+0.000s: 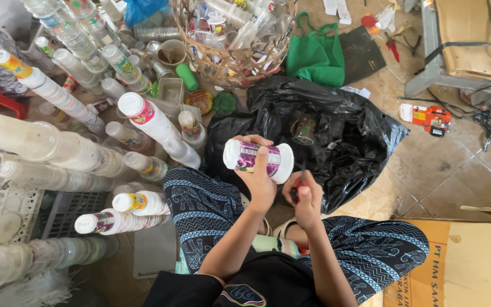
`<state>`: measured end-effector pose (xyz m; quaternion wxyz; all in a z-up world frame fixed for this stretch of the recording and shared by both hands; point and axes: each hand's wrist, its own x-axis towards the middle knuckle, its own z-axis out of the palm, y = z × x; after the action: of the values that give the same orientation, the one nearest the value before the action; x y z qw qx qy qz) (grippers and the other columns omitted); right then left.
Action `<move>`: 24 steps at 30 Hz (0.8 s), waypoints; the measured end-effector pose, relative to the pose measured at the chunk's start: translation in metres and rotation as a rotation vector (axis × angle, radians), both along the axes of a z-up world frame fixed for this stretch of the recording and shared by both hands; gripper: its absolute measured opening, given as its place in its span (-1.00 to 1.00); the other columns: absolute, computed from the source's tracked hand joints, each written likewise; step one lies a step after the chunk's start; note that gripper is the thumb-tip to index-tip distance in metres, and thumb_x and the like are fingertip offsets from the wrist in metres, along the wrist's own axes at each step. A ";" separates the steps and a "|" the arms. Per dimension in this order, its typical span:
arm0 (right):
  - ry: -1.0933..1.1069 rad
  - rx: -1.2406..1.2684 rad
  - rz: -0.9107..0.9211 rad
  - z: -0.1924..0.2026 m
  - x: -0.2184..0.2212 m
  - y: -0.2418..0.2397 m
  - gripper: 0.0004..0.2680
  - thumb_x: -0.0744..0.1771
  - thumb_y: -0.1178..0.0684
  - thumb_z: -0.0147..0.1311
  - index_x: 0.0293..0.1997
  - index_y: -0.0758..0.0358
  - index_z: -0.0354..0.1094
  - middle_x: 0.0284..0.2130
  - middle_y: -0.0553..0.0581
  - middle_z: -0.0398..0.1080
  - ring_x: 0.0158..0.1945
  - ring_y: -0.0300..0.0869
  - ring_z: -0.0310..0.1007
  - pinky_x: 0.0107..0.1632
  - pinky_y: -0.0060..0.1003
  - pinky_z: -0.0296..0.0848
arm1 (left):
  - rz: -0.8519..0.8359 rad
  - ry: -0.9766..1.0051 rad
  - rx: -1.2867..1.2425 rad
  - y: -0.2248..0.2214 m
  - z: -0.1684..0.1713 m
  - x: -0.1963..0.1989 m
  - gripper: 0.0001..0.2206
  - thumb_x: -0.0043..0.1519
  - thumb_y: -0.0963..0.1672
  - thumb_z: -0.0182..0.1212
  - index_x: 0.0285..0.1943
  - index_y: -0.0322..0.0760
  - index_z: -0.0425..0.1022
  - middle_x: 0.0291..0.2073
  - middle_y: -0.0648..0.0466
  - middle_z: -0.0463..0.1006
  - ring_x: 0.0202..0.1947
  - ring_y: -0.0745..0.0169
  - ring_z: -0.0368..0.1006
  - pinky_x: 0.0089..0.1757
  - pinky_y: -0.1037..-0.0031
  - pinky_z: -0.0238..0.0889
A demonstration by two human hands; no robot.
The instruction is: The person removes plastic labels and rings from used plastic cups using a utility knife for recycling.
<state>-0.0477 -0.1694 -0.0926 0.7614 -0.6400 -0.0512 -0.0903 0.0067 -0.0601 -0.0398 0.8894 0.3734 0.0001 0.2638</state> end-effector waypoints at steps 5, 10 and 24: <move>0.152 -0.058 -0.066 0.016 0.006 0.009 -0.63 0.44 -0.29 -0.22 -0.19 0.29 0.22 -0.57 -0.01 0.25 -0.56 -0.39 0.13 -0.55 -0.47 0.05 | -0.018 -0.066 0.015 0.007 0.001 -0.004 -0.67 0.27 -0.28 0.21 0.13 -0.30 0.18 -0.16 -0.05 0.46 -0.09 0.14 0.42 0.07 0.26 0.35; 0.009 -0.111 0.024 0.004 0.000 0.010 -0.63 0.44 -0.29 -0.25 -0.21 0.27 0.24 -0.59 -0.04 0.29 -0.58 -0.44 0.13 -0.54 -0.50 0.03 | 0.032 -0.040 0.007 0.014 0.002 -0.002 -0.68 0.27 -0.28 0.21 0.12 -0.31 0.18 -0.17 -0.04 0.45 -0.10 0.15 0.42 0.07 0.25 0.35; 0.013 -0.086 0.134 -0.003 0.008 0.025 -0.73 0.46 -0.13 -0.25 -0.19 0.27 0.26 -0.55 -0.03 0.30 -0.55 -0.45 0.13 -0.51 -0.52 0.07 | 0.057 -0.046 -0.011 0.030 0.001 -0.007 -0.68 0.27 -0.27 0.20 0.12 -0.32 0.17 -0.16 -0.05 0.43 -0.10 0.14 0.41 0.08 0.22 0.35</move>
<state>-0.0397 -0.1444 -0.0956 0.7378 -0.6678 -0.0927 -0.0326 -0.0005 -0.0301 -0.0383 0.8833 0.3621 -0.0083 0.2976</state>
